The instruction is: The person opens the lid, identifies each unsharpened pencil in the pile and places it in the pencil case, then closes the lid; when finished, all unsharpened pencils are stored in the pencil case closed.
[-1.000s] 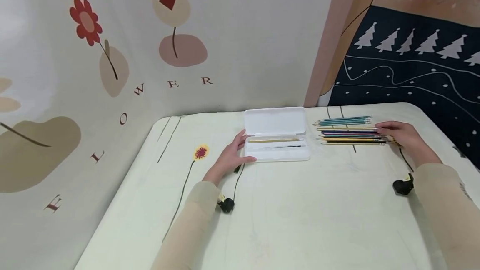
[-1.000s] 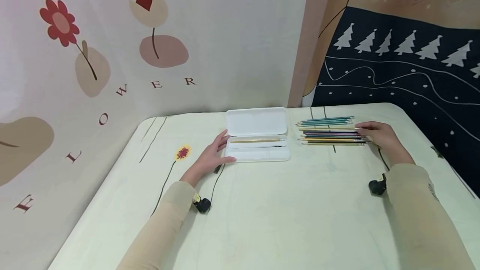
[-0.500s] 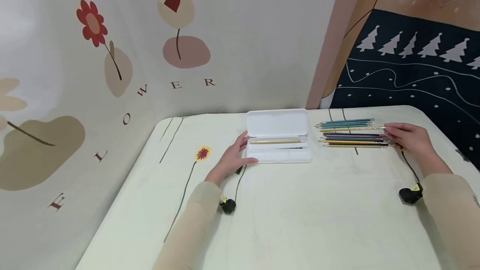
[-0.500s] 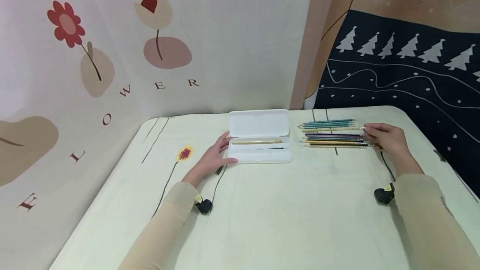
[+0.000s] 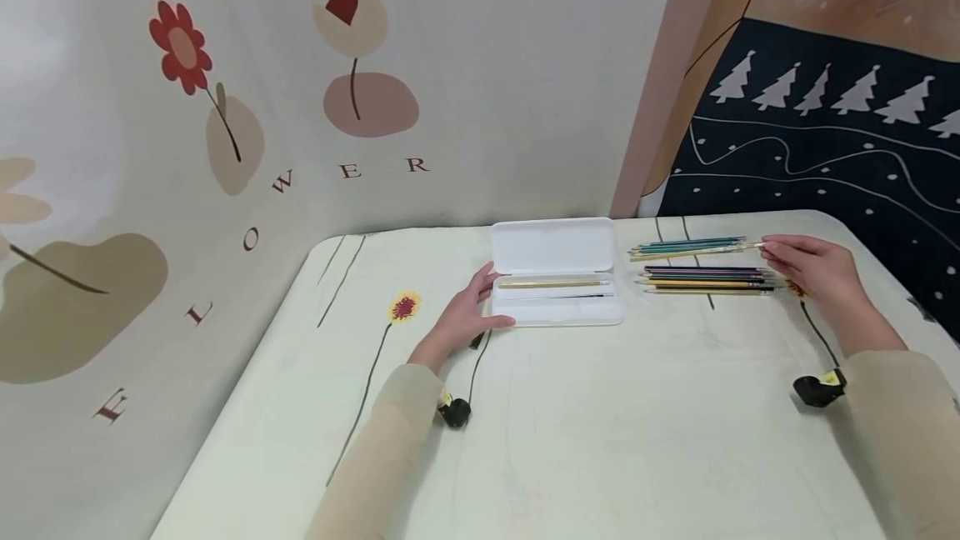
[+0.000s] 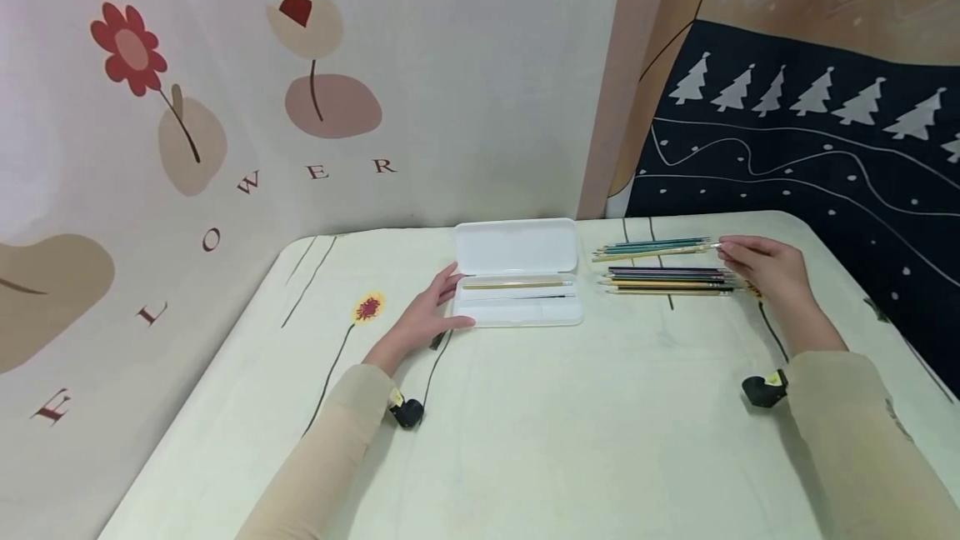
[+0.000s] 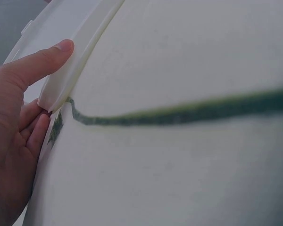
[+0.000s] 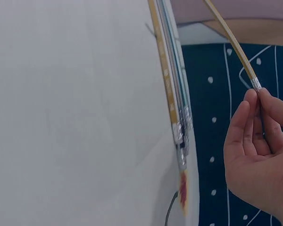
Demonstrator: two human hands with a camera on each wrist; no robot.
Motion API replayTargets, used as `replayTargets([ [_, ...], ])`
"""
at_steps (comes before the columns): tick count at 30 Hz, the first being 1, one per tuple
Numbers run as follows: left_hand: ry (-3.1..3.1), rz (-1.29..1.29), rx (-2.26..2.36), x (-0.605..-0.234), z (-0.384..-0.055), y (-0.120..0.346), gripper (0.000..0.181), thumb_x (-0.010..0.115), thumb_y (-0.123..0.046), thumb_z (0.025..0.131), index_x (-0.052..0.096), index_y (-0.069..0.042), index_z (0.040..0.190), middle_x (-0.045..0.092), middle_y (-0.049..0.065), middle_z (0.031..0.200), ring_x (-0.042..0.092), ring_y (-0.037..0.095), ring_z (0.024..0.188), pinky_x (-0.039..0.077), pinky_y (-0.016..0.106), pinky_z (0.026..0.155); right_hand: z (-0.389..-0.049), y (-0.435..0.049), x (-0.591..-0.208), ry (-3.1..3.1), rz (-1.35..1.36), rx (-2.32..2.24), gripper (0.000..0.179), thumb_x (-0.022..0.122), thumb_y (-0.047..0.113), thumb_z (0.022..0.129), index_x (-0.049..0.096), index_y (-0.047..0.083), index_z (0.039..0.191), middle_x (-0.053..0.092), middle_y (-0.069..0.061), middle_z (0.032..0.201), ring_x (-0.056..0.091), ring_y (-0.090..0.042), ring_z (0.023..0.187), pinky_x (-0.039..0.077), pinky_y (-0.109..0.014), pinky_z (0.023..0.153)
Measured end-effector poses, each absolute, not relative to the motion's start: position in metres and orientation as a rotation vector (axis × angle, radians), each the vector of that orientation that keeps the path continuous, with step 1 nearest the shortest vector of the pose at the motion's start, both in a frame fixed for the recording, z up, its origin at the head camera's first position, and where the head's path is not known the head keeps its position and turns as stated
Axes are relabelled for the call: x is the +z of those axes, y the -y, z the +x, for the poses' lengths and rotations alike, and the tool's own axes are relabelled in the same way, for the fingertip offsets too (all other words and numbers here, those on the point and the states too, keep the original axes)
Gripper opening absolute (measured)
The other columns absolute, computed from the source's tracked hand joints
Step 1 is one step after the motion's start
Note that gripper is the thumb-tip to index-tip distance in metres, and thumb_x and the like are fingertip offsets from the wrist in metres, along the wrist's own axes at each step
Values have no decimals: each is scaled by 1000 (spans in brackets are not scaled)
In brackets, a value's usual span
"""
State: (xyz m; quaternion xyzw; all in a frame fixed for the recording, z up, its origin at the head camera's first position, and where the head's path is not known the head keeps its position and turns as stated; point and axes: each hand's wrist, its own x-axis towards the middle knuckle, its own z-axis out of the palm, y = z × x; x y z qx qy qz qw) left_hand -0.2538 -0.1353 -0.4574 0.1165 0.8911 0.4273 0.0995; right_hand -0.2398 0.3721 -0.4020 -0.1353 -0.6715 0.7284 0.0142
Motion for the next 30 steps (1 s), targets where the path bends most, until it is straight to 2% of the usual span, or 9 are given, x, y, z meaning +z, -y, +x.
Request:
replayTargets([
  [6,-2645,344,1247,-456,-253,136,107,84,-35,81,13,-26,161,36,0,162,41,23,146,31,44,123,-236,-358,-396,2095,-355,2292,7,78,22,84,76,28,88,73,19,84,70,7,79,57,-10,72],
  [16,-2642,344,1244,-457,-254,136,107,84,-37,80,14,-26,161,36,0,162,41,23,147,31,44,123,-233,-338,-390,2045,-204,2395,14,70,10,92,77,22,91,75,14,87,71,3,80,57,-12,72],
  [21,-2645,351,1241,-458,-255,136,106,83,-38,81,14,-26,161,36,1,162,41,23,147,31,44,123,-240,-332,-397,2104,-184,2342,11,72,13,91,77,22,94,74,15,88,71,4,81,58,-12,73],
  [24,-2639,352,1243,-457,-255,136,107,83,-37,81,13,-25,161,36,1,162,41,23,147,31,44,123,-252,-337,-413,2165,-212,2273,11,76,21,88,78,24,98,74,18,91,71,4,83,58,-12,75],
  [30,-2630,361,1259,-456,-254,136,106,83,-33,81,14,-23,161,37,2,162,41,24,146,31,44,123,-275,-339,-443,2284,-268,2139,30,77,33,86,75,23,114,70,21,96,70,5,88,57,-12,78],
])
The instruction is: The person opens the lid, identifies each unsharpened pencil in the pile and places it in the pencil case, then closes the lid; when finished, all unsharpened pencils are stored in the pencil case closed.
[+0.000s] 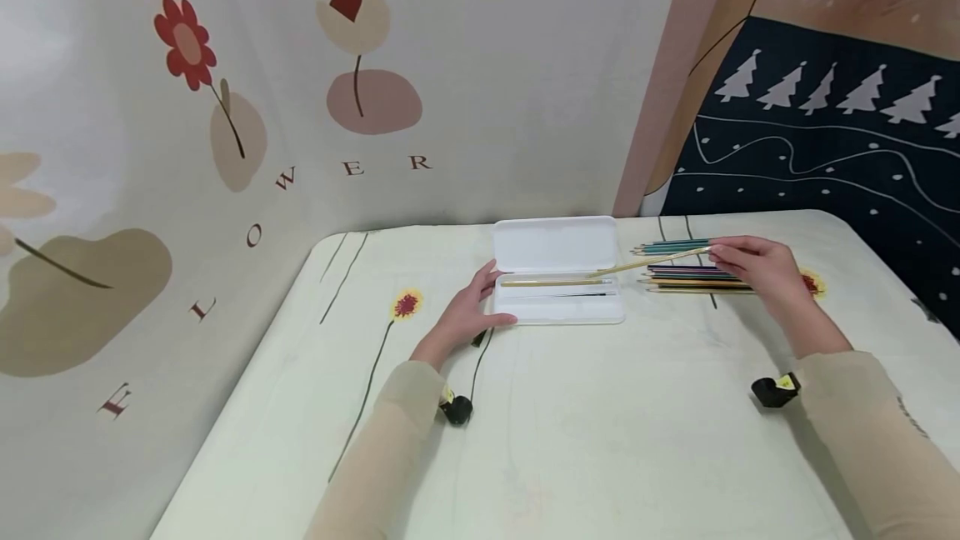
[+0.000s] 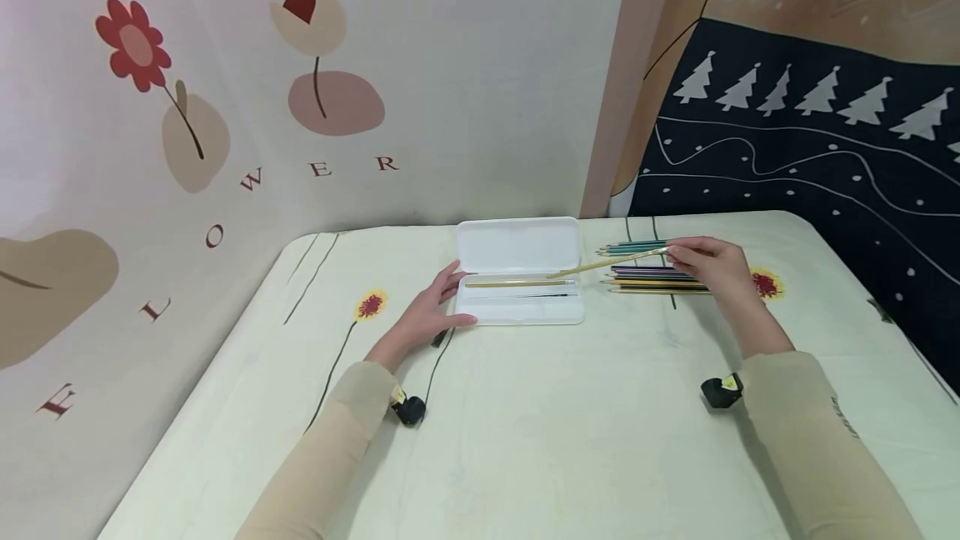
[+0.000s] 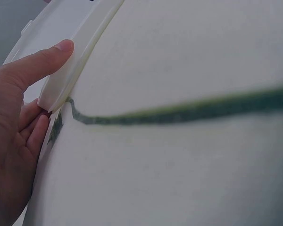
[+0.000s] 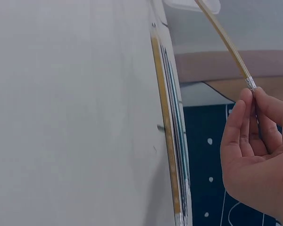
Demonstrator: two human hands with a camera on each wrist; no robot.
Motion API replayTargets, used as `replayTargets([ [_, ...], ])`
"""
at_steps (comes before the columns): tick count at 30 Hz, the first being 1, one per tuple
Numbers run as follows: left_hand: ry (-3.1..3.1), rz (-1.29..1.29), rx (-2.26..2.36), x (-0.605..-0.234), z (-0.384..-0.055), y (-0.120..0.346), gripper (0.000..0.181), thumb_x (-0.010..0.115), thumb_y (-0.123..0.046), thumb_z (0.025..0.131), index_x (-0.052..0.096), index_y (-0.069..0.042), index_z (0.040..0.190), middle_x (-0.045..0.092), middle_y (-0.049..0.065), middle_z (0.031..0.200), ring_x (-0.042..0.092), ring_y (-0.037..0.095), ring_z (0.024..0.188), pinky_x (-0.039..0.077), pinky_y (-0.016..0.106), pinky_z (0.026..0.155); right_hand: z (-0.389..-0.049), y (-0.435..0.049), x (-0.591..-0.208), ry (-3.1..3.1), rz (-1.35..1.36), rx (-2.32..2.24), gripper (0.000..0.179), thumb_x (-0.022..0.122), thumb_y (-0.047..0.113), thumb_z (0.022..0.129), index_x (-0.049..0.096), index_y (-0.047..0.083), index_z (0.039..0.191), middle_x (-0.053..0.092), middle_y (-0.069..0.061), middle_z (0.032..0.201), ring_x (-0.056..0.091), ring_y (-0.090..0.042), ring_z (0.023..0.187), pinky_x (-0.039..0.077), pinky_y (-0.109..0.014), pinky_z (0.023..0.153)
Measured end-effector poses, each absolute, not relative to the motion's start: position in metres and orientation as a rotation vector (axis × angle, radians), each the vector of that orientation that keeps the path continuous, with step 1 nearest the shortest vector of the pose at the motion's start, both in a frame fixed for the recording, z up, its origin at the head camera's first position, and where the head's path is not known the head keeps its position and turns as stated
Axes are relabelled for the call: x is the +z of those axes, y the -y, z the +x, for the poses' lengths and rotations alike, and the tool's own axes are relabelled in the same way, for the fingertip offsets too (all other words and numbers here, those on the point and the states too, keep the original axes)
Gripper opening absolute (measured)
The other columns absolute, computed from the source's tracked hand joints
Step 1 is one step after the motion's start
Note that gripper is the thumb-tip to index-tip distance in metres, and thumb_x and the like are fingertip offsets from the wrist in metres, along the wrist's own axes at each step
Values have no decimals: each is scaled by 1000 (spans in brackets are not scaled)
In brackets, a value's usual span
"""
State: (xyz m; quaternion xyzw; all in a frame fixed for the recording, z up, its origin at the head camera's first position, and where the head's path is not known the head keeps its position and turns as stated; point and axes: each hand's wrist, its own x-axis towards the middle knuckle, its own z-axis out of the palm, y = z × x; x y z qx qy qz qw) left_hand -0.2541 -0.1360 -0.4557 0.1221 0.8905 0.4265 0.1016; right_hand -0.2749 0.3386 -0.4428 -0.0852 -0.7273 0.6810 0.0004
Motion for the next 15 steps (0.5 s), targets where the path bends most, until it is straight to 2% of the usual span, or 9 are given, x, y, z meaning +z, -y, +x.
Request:
replayTargets([
  [1,-2630,364,1261,-455,-254,136,106,83,-33,81,14,-23,161,37,2,162,42,24,146,31,44,123,-277,-337,-445,2291,-270,2135,34,78,35,84,74,22,115,70,20,96,70,5,88,57,-12,78],
  [7,-2627,371,1257,-456,-255,136,107,83,-34,81,13,-24,161,36,1,162,41,24,146,30,43,123,-257,-297,-410,2288,-220,2214,10,71,20,92,75,22,101,71,20,87,70,7,81,57,-11,74],
  [8,-2627,370,1256,-456,-255,136,107,83,-34,81,13,-24,161,36,1,162,41,24,147,30,43,123,-253,-291,-403,2293,-207,2226,11,68,16,95,75,21,99,71,21,85,69,7,80,57,-11,74],
  [15,-2629,377,1256,-457,-255,137,107,83,-34,81,13,-24,161,37,1,162,42,24,146,30,44,123,-256,-275,-405,2345,-108,2213,12,68,13,94,76,22,97,72,21,86,69,8,81,57,-11,76],
])
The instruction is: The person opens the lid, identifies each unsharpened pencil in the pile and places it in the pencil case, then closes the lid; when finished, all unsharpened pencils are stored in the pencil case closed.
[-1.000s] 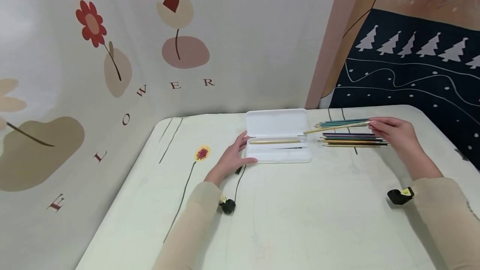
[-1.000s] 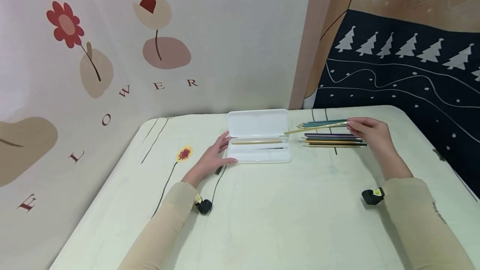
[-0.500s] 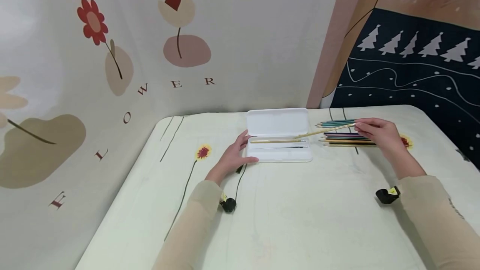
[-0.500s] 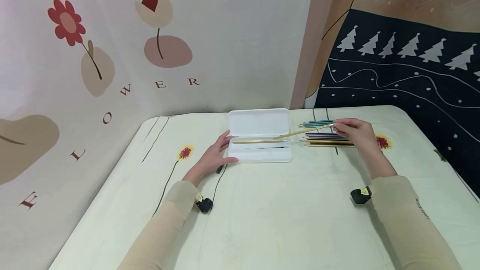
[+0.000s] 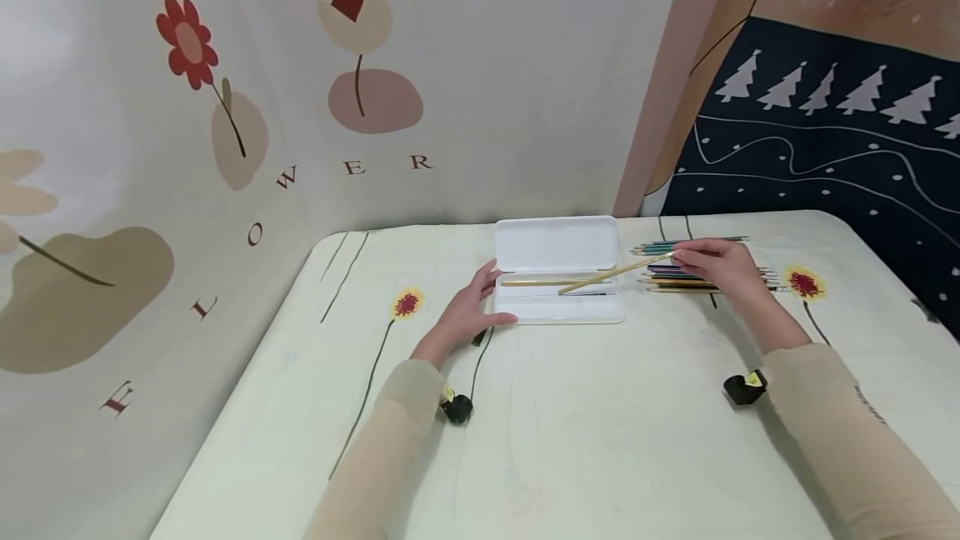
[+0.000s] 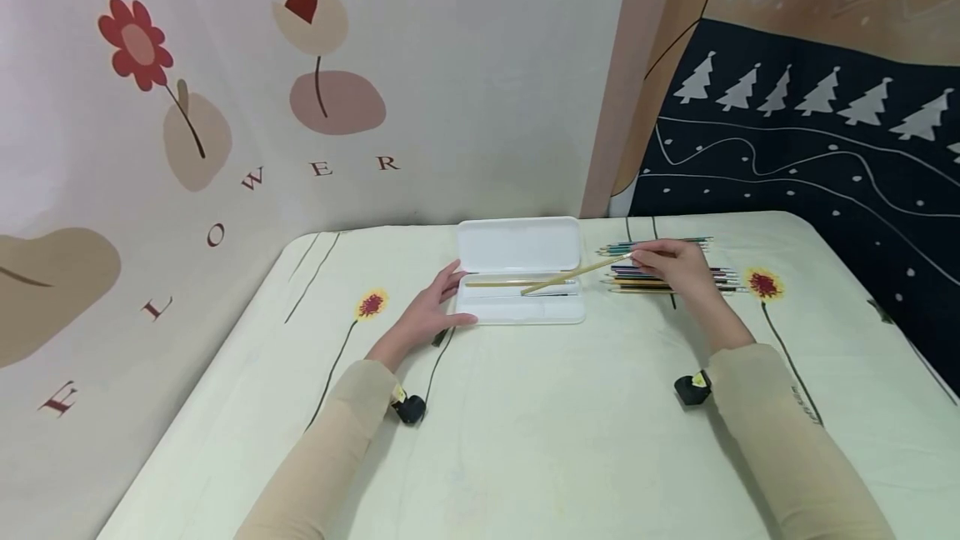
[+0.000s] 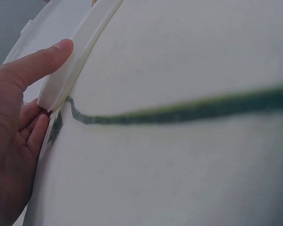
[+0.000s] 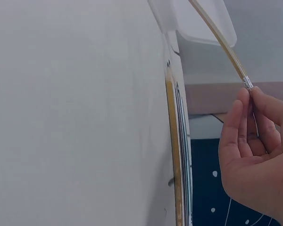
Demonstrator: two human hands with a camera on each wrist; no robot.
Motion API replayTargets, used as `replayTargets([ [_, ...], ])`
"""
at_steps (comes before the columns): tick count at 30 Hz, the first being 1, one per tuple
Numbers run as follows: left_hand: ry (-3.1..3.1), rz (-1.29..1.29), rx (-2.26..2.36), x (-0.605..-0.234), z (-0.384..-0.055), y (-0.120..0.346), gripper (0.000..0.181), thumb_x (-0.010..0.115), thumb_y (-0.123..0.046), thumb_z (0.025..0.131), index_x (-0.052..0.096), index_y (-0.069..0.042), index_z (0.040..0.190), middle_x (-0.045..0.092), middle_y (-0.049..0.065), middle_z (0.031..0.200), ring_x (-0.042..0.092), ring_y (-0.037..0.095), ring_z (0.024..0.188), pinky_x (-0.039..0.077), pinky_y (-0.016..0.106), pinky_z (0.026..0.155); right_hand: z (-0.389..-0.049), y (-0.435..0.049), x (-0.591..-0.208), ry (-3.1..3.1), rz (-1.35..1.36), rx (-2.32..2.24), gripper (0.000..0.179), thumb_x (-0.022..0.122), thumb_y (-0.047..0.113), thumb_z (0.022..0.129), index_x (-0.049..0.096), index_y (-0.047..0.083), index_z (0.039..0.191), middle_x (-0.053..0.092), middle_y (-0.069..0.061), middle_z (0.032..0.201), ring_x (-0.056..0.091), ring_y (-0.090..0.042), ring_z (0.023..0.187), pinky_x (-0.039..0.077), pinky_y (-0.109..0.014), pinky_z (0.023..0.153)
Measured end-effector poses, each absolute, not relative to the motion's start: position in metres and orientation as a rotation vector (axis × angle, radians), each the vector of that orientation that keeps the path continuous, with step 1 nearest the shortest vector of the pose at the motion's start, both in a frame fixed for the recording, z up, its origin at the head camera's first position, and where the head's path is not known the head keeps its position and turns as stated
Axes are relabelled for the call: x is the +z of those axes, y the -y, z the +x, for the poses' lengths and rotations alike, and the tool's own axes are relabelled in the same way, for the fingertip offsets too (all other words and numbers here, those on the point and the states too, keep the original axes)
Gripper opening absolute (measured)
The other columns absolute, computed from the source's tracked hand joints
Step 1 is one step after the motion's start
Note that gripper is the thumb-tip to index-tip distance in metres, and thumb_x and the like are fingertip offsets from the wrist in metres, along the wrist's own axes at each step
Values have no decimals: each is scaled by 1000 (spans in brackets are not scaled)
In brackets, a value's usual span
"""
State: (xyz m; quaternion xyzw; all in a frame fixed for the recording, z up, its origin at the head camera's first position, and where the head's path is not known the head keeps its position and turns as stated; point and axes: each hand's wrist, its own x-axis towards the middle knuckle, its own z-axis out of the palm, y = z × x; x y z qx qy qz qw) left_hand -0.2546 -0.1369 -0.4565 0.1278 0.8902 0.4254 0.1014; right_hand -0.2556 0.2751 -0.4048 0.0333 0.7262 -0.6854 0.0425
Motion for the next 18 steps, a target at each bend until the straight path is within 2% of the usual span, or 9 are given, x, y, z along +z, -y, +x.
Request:
replayTargets([
  [4,-2629,382,1258,-456,-254,137,106,83,-34,81,14,-23,161,37,2,161,42,25,146,30,44,123,-255,-268,-407,-2251,47,-2065,10,68,12,94,75,19,97,73,19,86,70,7,81,58,-13,77],
  [7,-2626,384,1266,-455,-254,137,106,83,-34,81,14,-23,161,37,2,161,42,25,146,31,44,123,-255,-263,-407,-2281,19,-2015,11,67,12,95,75,12,104,72,20,86,71,7,82,58,-14,77],
  [13,-2633,379,1256,-458,-255,138,107,83,-35,81,13,-25,161,36,0,162,42,24,146,31,42,123,-258,-253,-407,-2325,-19,-1878,33,65,13,97,64,-6,124,71,23,86,69,9,83,58,-15,80],
  [18,-2636,376,1254,-460,-256,138,107,83,-36,81,13,-27,161,36,-1,162,41,23,146,31,43,123,-262,-244,-409,-2307,-21,-1834,42,66,11,96,58,-11,131,70,23,87,70,7,83,59,-18,82],
])
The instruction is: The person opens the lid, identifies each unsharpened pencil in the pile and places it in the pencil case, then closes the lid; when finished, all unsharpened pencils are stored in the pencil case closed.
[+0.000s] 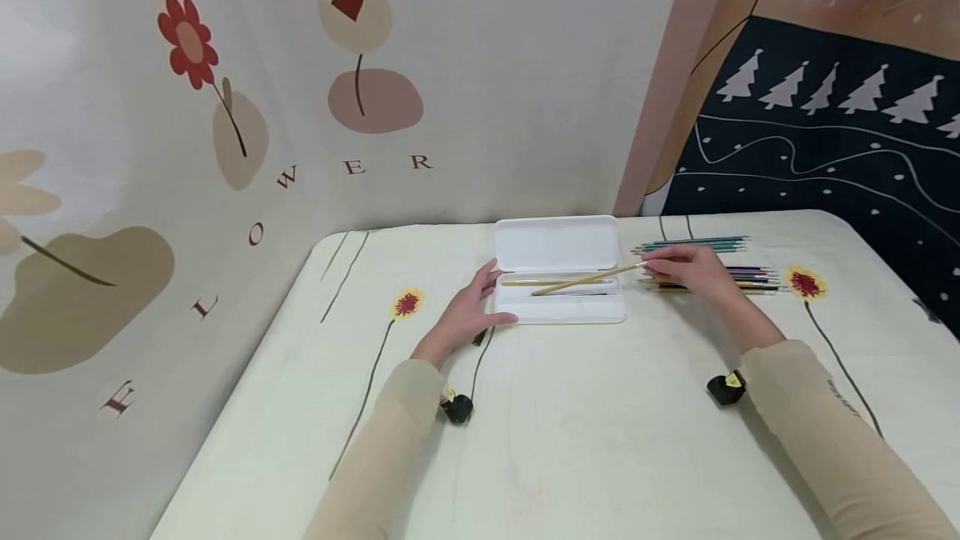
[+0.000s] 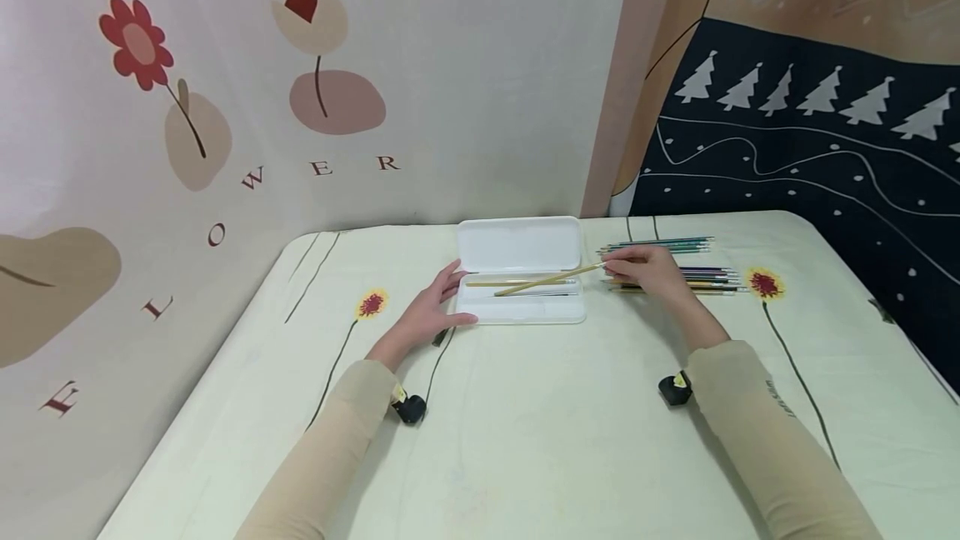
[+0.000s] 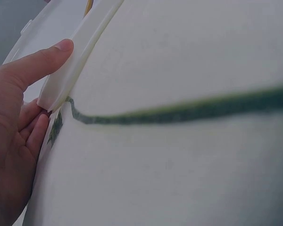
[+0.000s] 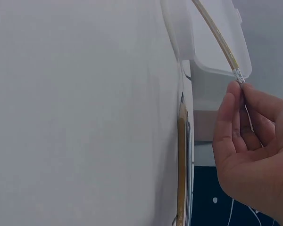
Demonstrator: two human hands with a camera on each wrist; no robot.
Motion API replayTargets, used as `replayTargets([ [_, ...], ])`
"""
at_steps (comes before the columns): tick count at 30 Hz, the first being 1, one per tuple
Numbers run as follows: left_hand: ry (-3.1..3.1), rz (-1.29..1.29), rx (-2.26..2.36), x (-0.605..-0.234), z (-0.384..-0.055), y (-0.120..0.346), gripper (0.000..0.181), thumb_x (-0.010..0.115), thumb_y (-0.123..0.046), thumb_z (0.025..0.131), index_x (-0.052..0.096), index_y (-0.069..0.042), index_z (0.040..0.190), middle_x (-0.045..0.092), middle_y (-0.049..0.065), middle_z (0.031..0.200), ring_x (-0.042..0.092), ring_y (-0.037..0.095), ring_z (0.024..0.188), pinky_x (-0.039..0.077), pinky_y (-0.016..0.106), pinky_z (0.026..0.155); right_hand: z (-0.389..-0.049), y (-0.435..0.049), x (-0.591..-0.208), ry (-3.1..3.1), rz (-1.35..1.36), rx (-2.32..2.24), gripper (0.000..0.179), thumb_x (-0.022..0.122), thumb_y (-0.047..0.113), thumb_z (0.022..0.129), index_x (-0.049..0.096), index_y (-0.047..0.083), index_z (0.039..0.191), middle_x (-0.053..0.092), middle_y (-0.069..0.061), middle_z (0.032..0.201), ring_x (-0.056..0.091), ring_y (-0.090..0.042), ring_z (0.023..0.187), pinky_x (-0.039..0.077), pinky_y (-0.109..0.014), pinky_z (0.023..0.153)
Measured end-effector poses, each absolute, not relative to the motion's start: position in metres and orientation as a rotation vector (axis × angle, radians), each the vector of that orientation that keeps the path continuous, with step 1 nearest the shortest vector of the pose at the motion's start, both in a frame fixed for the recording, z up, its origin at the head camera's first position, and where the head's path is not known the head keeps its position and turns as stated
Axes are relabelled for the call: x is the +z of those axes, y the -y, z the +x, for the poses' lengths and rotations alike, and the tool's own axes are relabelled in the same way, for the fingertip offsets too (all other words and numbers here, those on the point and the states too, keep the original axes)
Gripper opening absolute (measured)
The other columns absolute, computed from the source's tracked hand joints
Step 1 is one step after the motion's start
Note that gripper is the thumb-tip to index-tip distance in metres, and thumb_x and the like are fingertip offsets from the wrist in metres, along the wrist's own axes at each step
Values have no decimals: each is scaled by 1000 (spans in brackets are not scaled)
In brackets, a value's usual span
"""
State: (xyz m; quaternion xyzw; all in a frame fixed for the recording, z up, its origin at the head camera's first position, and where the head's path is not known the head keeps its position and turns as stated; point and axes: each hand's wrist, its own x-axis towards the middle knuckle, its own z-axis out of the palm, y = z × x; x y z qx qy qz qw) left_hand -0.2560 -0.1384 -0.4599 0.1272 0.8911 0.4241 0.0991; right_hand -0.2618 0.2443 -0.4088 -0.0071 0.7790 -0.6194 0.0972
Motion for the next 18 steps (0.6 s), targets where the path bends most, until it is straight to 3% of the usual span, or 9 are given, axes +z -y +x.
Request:
replayTargets([
  [6,-2637,376,1245,-460,-256,138,108,83,-37,81,12,-26,161,36,-1,162,42,23,146,31,43,123,-263,-237,-410,-2390,-41,-1685,45,66,17,96,58,-10,132,68,26,84,68,9,82,58,-16,80],
  [18,-2642,364,1250,-456,-253,136,107,83,-35,81,13,-25,161,36,0,162,42,23,146,30,44,123,-265,-224,-413,-2458,-150,-1576,37,67,14,96,64,-9,124,71,20,84,66,8,77,56,-15,72],
])
